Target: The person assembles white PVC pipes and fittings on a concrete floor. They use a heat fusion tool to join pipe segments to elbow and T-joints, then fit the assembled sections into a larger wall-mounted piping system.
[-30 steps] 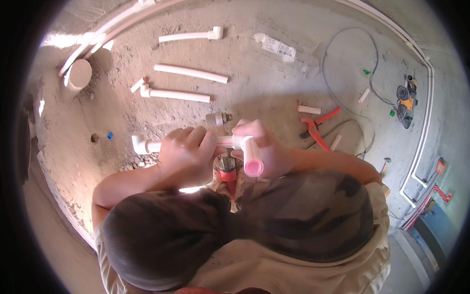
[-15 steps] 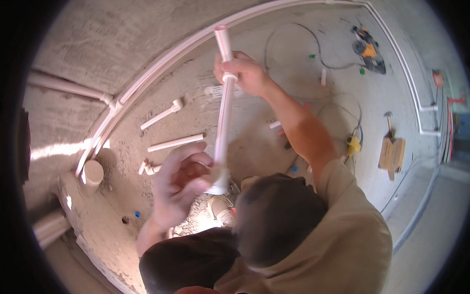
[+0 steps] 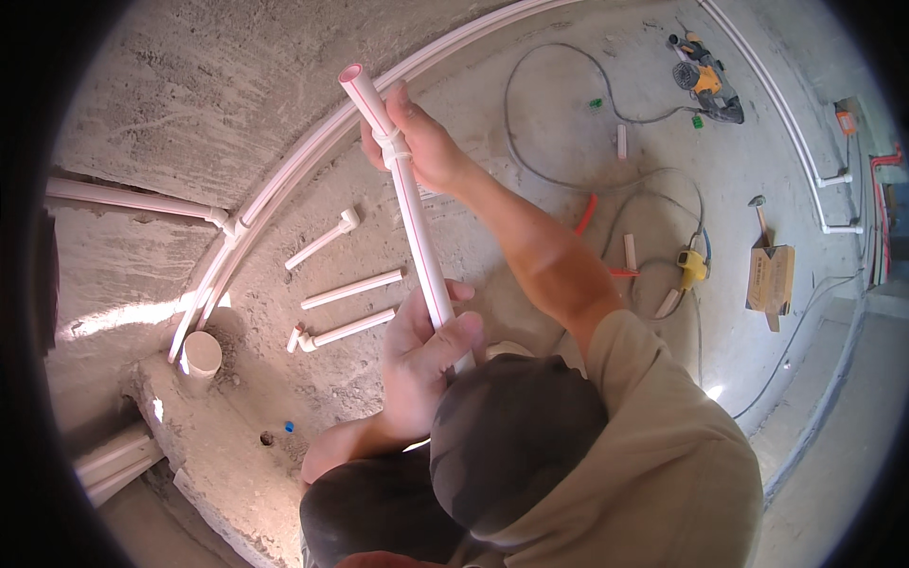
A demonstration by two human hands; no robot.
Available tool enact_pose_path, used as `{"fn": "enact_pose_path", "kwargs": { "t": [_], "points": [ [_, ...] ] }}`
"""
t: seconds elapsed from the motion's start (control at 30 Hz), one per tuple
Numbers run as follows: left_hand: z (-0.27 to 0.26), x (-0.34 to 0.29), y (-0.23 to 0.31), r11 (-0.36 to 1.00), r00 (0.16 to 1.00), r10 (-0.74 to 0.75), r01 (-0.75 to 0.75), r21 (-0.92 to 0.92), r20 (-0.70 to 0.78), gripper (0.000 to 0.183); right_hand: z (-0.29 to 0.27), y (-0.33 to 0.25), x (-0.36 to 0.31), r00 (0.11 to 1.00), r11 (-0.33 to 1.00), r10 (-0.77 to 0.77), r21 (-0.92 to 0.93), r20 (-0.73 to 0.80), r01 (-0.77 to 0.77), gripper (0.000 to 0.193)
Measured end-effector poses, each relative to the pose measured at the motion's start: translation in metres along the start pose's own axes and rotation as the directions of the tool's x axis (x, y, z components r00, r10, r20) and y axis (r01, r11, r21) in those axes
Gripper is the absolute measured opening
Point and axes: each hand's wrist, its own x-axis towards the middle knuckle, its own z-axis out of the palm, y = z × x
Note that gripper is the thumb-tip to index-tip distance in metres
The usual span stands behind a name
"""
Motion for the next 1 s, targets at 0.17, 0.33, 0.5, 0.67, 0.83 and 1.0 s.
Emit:
{"fn": "enact_pose_path", "kwargs": {
  "t": [0.17, 0.33, 0.5, 0.67, 0.83, 1.0],
  "points": [
    [0.002, -0.001, -0.003, 0.999, 1.000, 0.006, -0.008, -0.043, -0.029, 0.036, 0.016, -0.008, 0.000, 0.999, 0.995, 0.003, -0.095, -0.038, -0.007, 0.077],
    [0.005, 0.002, -0.007, 0.996, 0.995, 0.082, -0.080, 0.034, -0.057, 0.046, 0.013, 0.001, 0.002, 0.999, 0.999, 0.028, -0.027, -0.029, -0.028, 0.068],
    [-0.015, 0.011, 0.000, 0.955, 0.986, 0.043, 0.007, -0.296, 0.163, 0.089, 0.004, 0.018, 0.010, 0.984, 0.989, 0.124, 0.100, -0.126, -0.111, 0.074],
    [-0.025, 0.014, 0.010, 0.857, 0.937, 0.120, 0.070, -0.510, 0.329, 0.091, 0.003, 0.024, 0.028, 0.970, 0.978, 0.193, 0.114, -0.150, -0.177, 0.080],
    [-0.024, 0.025, 0.023, 0.806, 0.834, 0.307, 0.030, -0.592, 0.459, 0.095, -0.011, 0.033, 0.039, 0.950, 0.942, 0.303, 0.177, -0.083, -0.285, 0.077],
    [-0.022, 0.048, 0.036, 0.799, 0.753, 0.428, -0.058, -0.598, 0.500, 0.097, -0.034, 0.064, 0.045, 0.931, 0.911, 0.365, 0.203, 0.003, -0.358, 0.067]
  ]
}}
